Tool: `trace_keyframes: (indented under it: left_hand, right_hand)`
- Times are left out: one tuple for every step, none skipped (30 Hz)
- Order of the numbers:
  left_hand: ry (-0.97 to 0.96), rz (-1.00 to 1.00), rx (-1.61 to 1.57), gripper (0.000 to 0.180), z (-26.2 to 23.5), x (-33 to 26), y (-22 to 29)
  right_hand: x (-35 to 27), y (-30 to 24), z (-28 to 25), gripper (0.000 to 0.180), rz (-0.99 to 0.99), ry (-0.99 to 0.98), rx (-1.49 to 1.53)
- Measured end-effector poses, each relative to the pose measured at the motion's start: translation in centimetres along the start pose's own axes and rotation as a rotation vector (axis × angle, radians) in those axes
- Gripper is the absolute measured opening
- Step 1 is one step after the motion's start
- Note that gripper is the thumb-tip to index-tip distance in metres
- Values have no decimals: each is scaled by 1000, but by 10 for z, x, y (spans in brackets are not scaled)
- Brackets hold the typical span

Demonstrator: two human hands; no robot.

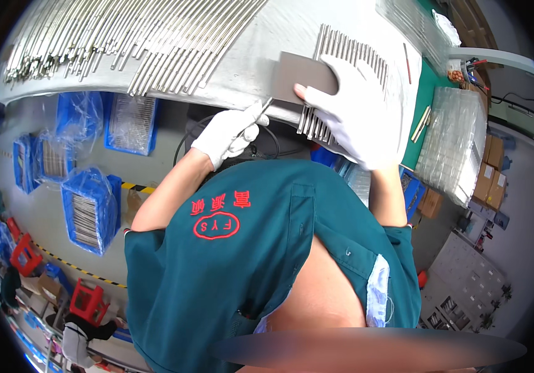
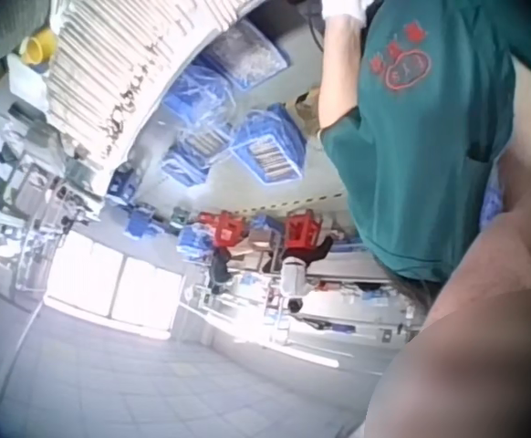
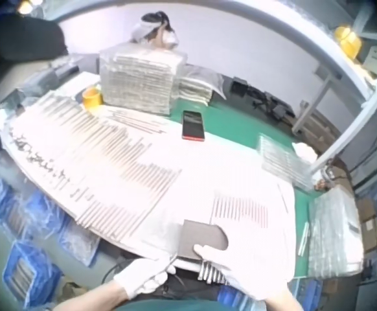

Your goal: The recorder uses an abrasive sanding block to polish or deburr long, thin metal rods on a factory workbench.

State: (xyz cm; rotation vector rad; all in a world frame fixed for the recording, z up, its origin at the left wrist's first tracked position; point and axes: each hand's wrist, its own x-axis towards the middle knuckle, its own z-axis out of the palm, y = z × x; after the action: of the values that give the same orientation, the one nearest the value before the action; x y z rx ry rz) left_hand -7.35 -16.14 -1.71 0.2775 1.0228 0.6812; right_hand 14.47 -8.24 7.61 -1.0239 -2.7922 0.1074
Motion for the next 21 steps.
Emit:
trace_keyframes:
  left_hand:
    - [10, 15, 27, 36, 2, 0, 0]
    - [22, 30, 54, 37, 3, -1, -1]
    - [22, 29, 54, 37, 5, -3, 0]
    - [40, 44, 94, 36, 8, -4, 1]
    - [55, 60, 137, 36, 8, -4, 3]
    - [50, 60, 142, 36, 7, -3, 3]
    - [15, 49, 112, 34, 5, -2, 3]
    - [-21, 37, 82, 33, 3, -1, 3]
    - [-23, 38, 87, 33, 2, -1, 4]
    - [-13, 14, 47, 32, 2, -1, 2]
    - [-13, -12, 7, 31, 2, -1, 0]
    - [-51, -7, -22, 32, -1, 1, -3]
    - [-67, -14, -39, 33, -4, 3, -3]
    - [-81, -21, -57, 33, -6, 4, -3]
    - [-56, -44, -71, 35, -7, 5, -3]
    - [-59, -47, -69, 35, -7, 6, -3]
    - [-52, -52, -70, 35, -8, 6, -3]
    - [-43, -55, -71, 35, -8, 6, -3]
    - [-40, -52, -70, 35, -7, 5, -2]
    - [-34, -39, -40, 36, -6, 5, -2]
    - [-28, -26, -10, 36, -4, 5, -1]
  right_hand:
    - [-3, -1, -6, 40, 23, -18, -32]
    - [-5, -3, -8, 40, 46, -36, -63]
    - [-3, -7, -5, 39, 75, -6, -33]
    - [2, -11, 0, 39, 79, -4, -34]
    - [11, -15, 8, 39, 76, 46, -86]
    - [17, -16, 15, 39, 73, 96, -138]
    - [21, -14, 24, 39, 68, 112, -157]
    - [18, -12, 21, 39, 70, 117, -158]
    - [10, -8, 14, 39, 61, 88, -110]
    - [1, -4, 9, 40, 38, 58, -56]
    - [-7, -6, -8, 38, 52, 48, -91]
    - [-19, 3, -8, 37, 66, 63, -85]
    - [-30, 9, -10, 36, 86, 78, -79]
    - [-35, 12, -13, 34, 89, 105, -137]
    - [-36, 11, -16, 34, 90, 103, -137]
    - [-33, 9, -18, 35, 97, 108, -128]
    - [-30, 6, -21, 36, 103, 113, -118]
    - [-25, 1, -25, 39, 82, 98, -128]
    - [-20, -3, -22, 40, 56, 89, -116]
    - [-14, -6, -19, 41, 37, 79, -106]
    - [-10, -5, -5, 40, 28, 100, -104]
